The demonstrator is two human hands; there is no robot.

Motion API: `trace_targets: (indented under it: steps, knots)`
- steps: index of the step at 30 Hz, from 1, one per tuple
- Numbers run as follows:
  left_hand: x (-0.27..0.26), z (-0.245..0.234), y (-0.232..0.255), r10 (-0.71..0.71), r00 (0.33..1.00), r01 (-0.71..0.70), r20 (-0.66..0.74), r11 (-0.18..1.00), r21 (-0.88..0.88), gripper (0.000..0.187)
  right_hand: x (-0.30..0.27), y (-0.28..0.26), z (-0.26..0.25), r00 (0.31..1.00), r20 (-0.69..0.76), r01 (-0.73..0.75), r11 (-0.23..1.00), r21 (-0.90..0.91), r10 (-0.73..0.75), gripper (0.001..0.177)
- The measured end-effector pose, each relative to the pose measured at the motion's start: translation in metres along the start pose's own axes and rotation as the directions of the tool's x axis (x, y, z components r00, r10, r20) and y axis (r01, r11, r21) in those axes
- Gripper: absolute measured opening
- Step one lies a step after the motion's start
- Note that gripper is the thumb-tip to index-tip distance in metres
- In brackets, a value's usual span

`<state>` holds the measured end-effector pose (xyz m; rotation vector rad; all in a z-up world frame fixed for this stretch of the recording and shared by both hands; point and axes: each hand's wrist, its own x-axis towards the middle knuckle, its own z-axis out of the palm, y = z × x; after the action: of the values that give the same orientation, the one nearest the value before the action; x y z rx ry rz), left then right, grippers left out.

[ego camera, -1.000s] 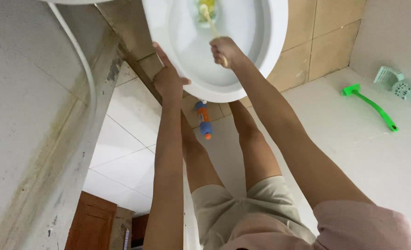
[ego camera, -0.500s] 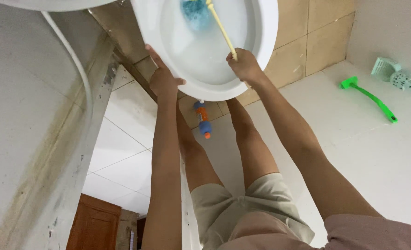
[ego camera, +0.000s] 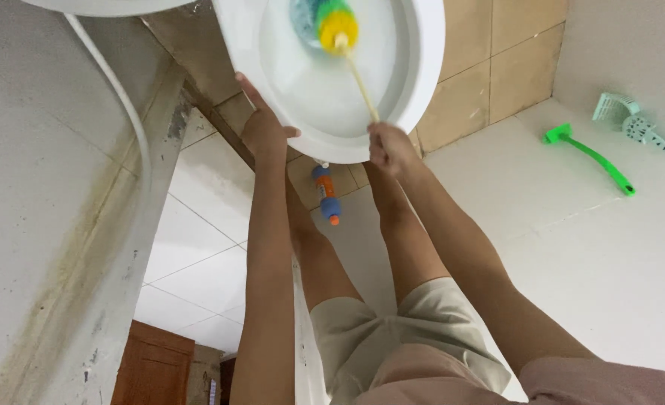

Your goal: Cleaning the interior of a toilet bowl using a toilet brush

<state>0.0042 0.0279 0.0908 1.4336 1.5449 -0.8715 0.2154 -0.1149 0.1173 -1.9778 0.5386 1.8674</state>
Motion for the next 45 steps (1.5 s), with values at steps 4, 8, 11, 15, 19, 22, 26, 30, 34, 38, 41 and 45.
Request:
trace_targets:
  steps: [4, 8, 11, 15, 19, 22, 26, 30, 34, 38, 41, 45]
  knots:
    - [0.026, 0.027, -0.012, 0.018, 0.999, -0.016, -0.042, 0.999, 0.051, 0.152, 0.051, -0.039, 0.04, 0.977, -0.109, 0.19, 0.98, 0.056, -0.183, 0.014]
    - [0.045, 0.035, -0.016, -0.075, 0.995, 0.073, 0.063, 0.997, 0.033, 0.161, 0.073, -0.08, 0.066, 0.954, -0.179, 0.15, 0.9, -0.41, -0.24, 0.024]
    - [0.047, 0.027, -0.009, -0.12, 0.987, 0.114, 0.105, 0.991, 0.066, 0.159, 0.065, -0.081, 0.053, 0.92, -0.128, 0.233, 0.779, -0.583, -0.371, 0.028]
    - [0.039, 0.025, -0.009, -0.141, 0.98, 0.14, 0.139, 0.99, 0.017, 0.159, 0.001, -0.055, 0.023, 0.92, -0.116, 0.231, 0.759, -0.609, -0.374, 0.015]
    - [0.034, 0.024, -0.01, -0.073, 0.997, 0.072, 0.027, 0.997, 0.04, 0.161, 0.013, -0.064, 0.029, 0.891, -0.068, 0.289, 0.675, -0.679, -0.45, 0.011]
    - [0.036, 0.043, -0.024, 0.025, 0.996, -0.03, -0.083, 0.998, -0.057, 0.162, 0.083, -0.064, 0.02, 0.878, -0.057, 0.244, 0.546, -0.802, -0.476, 0.018]
    - [0.043, 0.054, -0.031, 0.108, 0.978, -0.114, -0.178, 0.993, -0.025, 0.166, 0.122, -0.046, -0.001, 0.831, -0.061, 0.261, 0.485, -0.834, -0.553, 0.019]
    - [0.05, 0.051, -0.025, 0.107, 0.976, -0.102, -0.19, 0.994, 0.037, 0.175, 0.0, -0.024, -0.005, 0.91, -0.153, 0.242, 0.792, -0.561, -0.386, 0.014]
    - [0.035, 0.026, -0.01, -0.109, 0.993, 0.108, 0.049, 0.994, 0.028, 0.161, -0.092, -0.003, -0.001, 0.941, -0.289, 0.18, 0.984, -0.014, -0.176, 0.028]
    - [0.04, 0.036, -0.017, -0.037, 0.999, 0.038, -0.019, 0.998, 0.045, 0.163, -0.134, 0.02, -0.01, 0.97, -0.185, -0.147, 0.985, 0.087, 0.161, 0.07]
    - [0.045, 0.044, -0.023, 0.02, 0.993, -0.013, -0.118, 0.998, 0.055, 0.168, -0.101, 0.031, -0.026, 0.974, -0.157, -0.191, 0.968, -0.16, 0.166, 0.06]
    - [0.038, 0.038, -0.021, -0.014, 0.998, 0.014, -0.058, 1.0, 0.007, 0.163, -0.047, -0.042, -0.005, 0.994, -0.096, -0.092, 0.918, -0.386, 0.059, 0.061]
